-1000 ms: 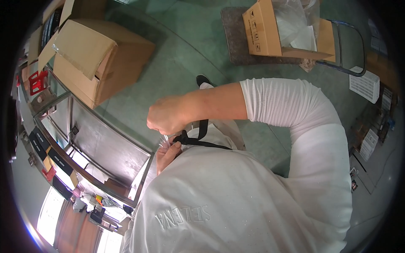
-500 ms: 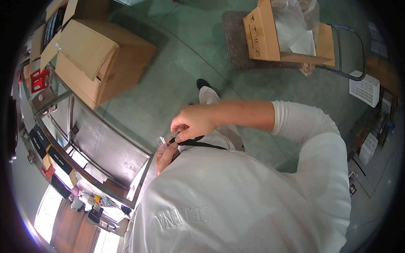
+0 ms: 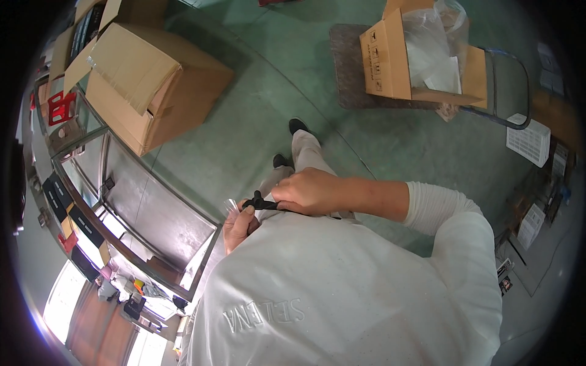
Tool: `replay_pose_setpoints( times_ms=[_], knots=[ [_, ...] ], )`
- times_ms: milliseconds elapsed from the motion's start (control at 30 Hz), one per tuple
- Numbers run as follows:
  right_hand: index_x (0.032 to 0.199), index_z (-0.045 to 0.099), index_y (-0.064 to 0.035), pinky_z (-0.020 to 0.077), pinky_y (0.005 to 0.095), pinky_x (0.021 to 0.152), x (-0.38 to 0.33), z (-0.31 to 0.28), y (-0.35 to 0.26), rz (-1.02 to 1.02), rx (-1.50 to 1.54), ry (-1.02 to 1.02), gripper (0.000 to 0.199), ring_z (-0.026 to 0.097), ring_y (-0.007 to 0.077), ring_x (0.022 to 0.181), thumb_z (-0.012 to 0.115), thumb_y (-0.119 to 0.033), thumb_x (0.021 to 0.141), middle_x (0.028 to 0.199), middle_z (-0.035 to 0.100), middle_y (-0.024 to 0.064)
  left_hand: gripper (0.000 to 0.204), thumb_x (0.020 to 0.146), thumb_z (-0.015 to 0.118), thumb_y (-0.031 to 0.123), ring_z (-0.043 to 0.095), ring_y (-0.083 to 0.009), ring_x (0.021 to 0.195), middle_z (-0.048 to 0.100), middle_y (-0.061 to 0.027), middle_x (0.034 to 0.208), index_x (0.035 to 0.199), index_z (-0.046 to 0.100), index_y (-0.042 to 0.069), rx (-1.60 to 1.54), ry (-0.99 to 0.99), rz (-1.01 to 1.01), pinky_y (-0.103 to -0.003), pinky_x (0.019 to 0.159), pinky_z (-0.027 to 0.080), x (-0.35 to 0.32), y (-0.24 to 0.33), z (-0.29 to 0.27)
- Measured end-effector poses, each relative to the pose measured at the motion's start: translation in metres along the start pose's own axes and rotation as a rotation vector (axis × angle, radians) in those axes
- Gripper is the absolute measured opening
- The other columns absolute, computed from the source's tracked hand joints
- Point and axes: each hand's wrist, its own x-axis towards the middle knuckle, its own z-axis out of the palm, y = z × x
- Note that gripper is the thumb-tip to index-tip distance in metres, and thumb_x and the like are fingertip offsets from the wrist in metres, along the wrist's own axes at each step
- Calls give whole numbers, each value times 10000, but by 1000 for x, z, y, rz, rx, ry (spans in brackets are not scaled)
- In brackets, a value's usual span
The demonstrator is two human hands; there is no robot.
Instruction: Assembling a plastic buckle onto a black nylon strap and adjusting the length.
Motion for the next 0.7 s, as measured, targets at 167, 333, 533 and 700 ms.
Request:
replay_pose_setpoints(
  times_ms=[167, 333, 533, 700],
  knots=[
    [698, 464, -52, 406, 388, 533, -2, 4, -2, -50, -141, 106, 140, 529, 241, 601, 550, -141, 764, 621, 511, 64, 113, 764, 611, 117, 285, -1, 432, 384, 92, 527, 859, 569, 72, 21, 40, 23, -172, 393, 195, 4, 2, -1],
    [677, 448, -60, 397, 370, 565, -17, 12, 6, 13, -220, 214, 167, 515, 217, 604, 585, -130, 744, 589, 480, 47, 108, 766, 596, 117, 259, -7, 417, 352, 89, 501, 862, 574, 74, 45, 68, 23, -178, 388, 174, 6, 3, 0],
    [843, 540, -54, 421, 340, 632, -9, -2, -3, 126, 50, 193, 163, 526, 229, 740, 592, -180, 754, 762, 547, 67, 110, 769, 581, 123, 226, -13, 397, 317, 89, 474, 868, 569, 77, 67, 60, 7, -187, 378, 149, 7, 5, 2],
    [1019, 532, -52, 423, 316, 736, 15, -3, -6, 122, 152, 96, 323, 499, 214, 894, 588, -258, 777, 932, 529, 90, 117, 774, 569, 121, 237, -7, 397, 332, 88, 484, 881, 556, 74, 74, 25, -7, -180, 375, 160, 6, 6, 1]
  ],
)
